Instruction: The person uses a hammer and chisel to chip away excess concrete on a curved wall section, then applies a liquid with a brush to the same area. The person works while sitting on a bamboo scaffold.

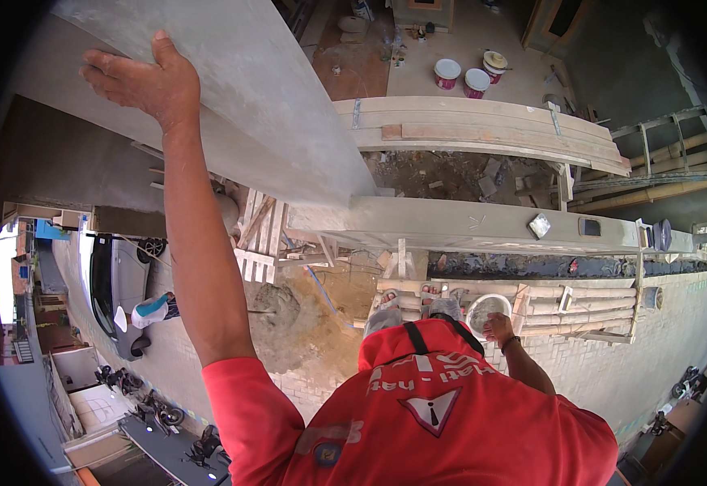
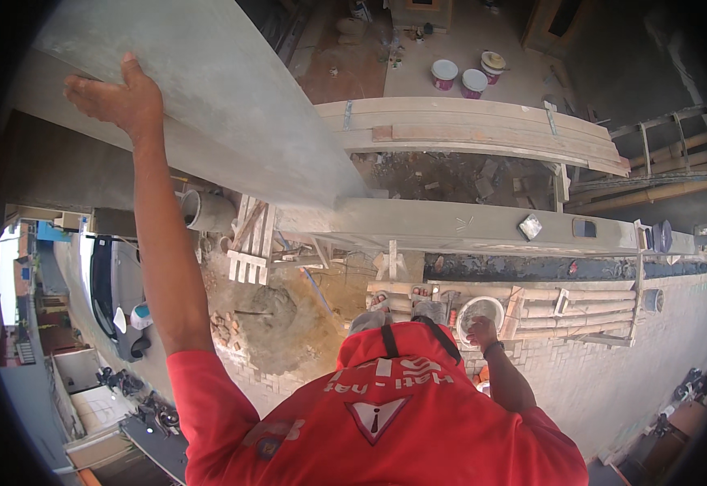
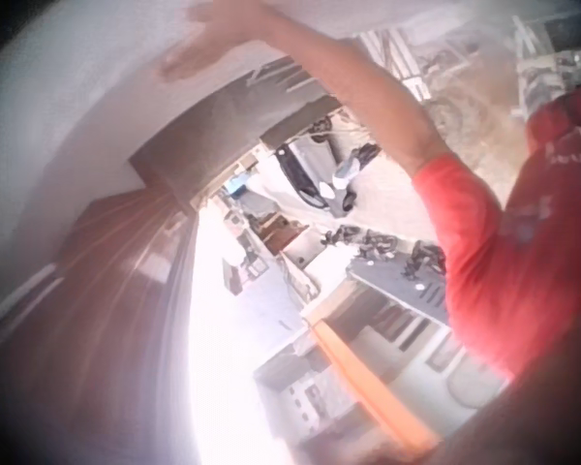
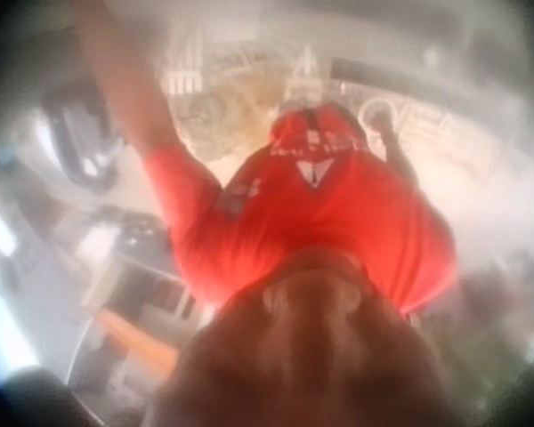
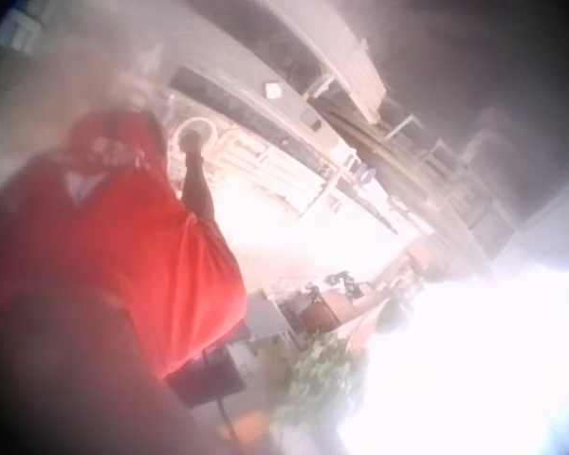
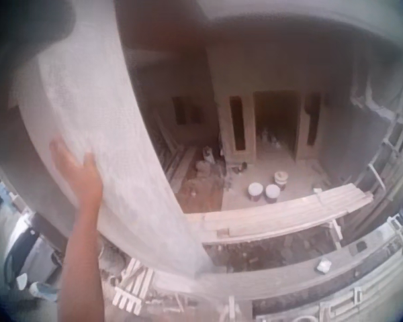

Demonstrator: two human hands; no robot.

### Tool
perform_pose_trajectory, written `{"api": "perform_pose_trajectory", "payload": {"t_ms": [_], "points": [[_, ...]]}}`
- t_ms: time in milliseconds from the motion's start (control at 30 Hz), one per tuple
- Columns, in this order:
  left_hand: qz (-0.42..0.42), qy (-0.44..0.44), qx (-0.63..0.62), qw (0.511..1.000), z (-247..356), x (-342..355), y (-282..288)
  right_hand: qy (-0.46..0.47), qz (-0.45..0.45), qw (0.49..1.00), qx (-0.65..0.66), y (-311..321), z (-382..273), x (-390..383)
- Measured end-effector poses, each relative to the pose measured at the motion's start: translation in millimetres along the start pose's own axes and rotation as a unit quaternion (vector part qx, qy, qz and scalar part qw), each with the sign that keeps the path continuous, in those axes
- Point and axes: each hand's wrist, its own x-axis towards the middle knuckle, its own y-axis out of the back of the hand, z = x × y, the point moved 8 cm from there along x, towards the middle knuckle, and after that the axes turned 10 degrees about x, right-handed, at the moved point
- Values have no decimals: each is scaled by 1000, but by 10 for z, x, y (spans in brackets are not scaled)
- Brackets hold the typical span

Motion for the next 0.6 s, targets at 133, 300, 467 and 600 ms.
{"api": "perform_pose_trajectory", "payload": {"t_ms": [133, 300, 467, 600], "points": [[-1, 2, -5, 1000, -34, 32, 43, 10, -13, 1000, -6, 73, -70, 4], [-13, 9, 6, 1000, -10, 28, -65, -7, 26, 1000, 5, 231, -5, -81], [57, -53, 37, 996, 50, 46, -36, -35, 70, 993, 93, 276, 275, -317], [40, -10, 86, 995, -383, 137, 17, -41, 86, 989, 114, 197, 372, -583]]}}
